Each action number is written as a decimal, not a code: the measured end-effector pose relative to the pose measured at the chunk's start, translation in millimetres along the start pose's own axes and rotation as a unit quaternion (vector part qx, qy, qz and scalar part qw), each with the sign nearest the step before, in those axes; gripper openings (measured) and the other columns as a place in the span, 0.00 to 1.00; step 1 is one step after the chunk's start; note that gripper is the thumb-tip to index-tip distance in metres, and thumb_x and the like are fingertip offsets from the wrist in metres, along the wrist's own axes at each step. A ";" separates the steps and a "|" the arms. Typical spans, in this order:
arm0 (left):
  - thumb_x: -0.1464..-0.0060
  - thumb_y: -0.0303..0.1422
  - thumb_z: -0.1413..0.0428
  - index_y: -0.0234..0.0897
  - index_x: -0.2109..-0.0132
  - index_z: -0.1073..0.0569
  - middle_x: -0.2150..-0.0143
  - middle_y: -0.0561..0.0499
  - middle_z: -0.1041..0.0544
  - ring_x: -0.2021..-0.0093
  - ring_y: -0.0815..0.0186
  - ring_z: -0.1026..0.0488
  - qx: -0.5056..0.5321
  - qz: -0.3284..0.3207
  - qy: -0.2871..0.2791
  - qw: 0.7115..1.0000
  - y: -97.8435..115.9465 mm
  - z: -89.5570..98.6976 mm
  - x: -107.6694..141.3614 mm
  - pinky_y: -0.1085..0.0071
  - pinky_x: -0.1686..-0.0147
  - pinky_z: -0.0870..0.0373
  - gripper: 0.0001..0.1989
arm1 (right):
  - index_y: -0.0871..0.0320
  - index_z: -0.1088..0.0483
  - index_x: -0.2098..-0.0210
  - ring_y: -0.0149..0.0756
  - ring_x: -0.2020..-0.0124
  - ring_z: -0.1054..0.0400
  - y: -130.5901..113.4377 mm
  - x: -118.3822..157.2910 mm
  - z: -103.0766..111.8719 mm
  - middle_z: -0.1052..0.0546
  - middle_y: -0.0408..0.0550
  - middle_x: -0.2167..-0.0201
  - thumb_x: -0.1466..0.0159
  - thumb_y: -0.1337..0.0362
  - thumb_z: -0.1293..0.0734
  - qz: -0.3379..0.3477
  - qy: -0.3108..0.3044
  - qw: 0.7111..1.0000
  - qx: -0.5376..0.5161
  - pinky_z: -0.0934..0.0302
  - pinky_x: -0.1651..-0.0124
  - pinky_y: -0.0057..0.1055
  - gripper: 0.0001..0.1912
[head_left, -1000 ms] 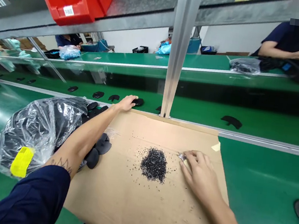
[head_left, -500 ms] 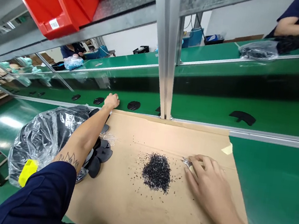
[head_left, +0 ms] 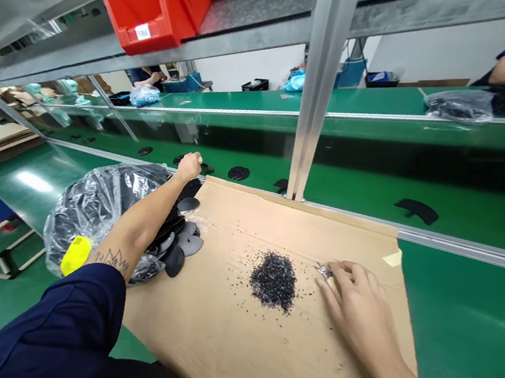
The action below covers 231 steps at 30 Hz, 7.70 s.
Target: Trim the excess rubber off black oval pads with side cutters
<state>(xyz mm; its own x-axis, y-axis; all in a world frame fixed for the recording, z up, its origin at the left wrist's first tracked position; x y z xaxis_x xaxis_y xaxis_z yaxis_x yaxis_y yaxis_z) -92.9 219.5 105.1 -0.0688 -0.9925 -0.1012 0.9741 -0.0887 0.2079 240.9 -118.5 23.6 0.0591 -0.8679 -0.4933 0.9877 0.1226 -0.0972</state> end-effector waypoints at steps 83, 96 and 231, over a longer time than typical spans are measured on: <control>0.34 0.42 0.44 0.38 0.47 0.26 0.54 0.47 0.20 0.56 0.63 0.23 0.473 -0.272 -0.195 0.815 91.4 -62.5 281.4 0.71 0.58 0.25 0.15 | 0.55 0.31 0.61 0.33 0.71 0.36 -81.4 8.2 20.7 0.30 0.41 0.70 0.26 0.57 0.35 -0.178 -0.101 0.842 -0.500 0.42 0.67 0.28 0.10; 0.36 0.37 0.39 0.34 0.51 0.22 0.57 0.45 0.19 0.57 0.66 0.22 0.527 -0.358 -0.079 0.766 91.7 -54.4 275.0 0.72 0.59 0.24 0.12 | 0.55 0.31 0.53 0.34 0.70 0.28 -81.1 10.7 21.5 0.23 0.45 0.66 0.24 0.64 0.36 -0.058 -0.040 0.897 -0.436 0.36 0.69 0.26 0.03; 0.37 0.40 0.38 0.33 0.57 0.23 0.62 0.48 0.19 0.63 0.68 0.21 0.560 -0.278 -0.107 0.773 87.0 -53.5 266.9 0.75 0.64 0.24 0.13 | 0.56 0.30 0.53 0.38 0.66 0.27 -74.3 1.3 31.9 0.22 0.50 0.60 0.29 0.57 0.29 -0.105 -0.047 0.898 -0.425 0.32 0.67 0.31 0.11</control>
<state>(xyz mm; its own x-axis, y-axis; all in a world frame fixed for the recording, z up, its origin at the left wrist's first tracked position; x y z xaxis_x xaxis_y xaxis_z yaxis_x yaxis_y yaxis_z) -15.0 -48.5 44.1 -0.5614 -0.7551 -0.3387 -0.0071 -0.4049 0.9143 172.2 -144.1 57.8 -0.0630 -0.9468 -0.3155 0.5143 0.2401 -0.8233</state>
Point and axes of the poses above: each hand's wrist, its own x-axis away from the middle knuckle, its own z-axis out of the back of the hand, y = z × x, the point moved 1 cm from there along -x, towards the middle knuckle
